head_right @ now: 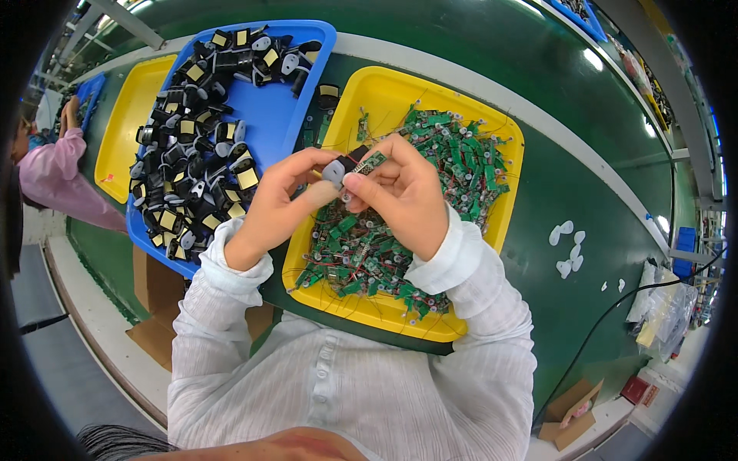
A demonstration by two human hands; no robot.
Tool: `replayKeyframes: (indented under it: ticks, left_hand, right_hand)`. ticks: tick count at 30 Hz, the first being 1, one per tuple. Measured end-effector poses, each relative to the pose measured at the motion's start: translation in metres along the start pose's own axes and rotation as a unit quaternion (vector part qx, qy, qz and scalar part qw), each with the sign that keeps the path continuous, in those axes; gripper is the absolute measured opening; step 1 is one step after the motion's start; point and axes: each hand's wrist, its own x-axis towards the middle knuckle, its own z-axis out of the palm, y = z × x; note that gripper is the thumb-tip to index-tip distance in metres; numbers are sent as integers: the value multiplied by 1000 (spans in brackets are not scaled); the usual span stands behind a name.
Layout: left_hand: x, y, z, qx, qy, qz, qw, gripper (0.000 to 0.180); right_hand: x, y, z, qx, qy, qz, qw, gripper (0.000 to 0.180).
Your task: The person repeatedly picks up small black plastic housings and green circuit boards from trays on a workbench. They insert the circuit boards into the housings by hand and place the assembled units into a blue tray. The process is repetitive and involves handling multiple small components.
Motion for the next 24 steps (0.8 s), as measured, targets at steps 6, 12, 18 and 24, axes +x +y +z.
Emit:
replayKeyframes:
  ticks: [6,12,18,24]
  left_hand:
    - [0,4,-2,-146,-37,-73,986,18]
    - [-3,6,7,-166,-6,-43,985,22]
    - [-3,7,4,-148,-15,-9,989,26]
    - [-5,6,5,-22,43,47,998,25]
  right_hand:
    - [-11,1,-3,-14,4,-16,1000,15]
    - [-12,1,5,92,36,-81,992,8]
    - [-14,9,7,-72,40,-130,988,11]
    - [-16,11,6,-216,77,-173,958,15]
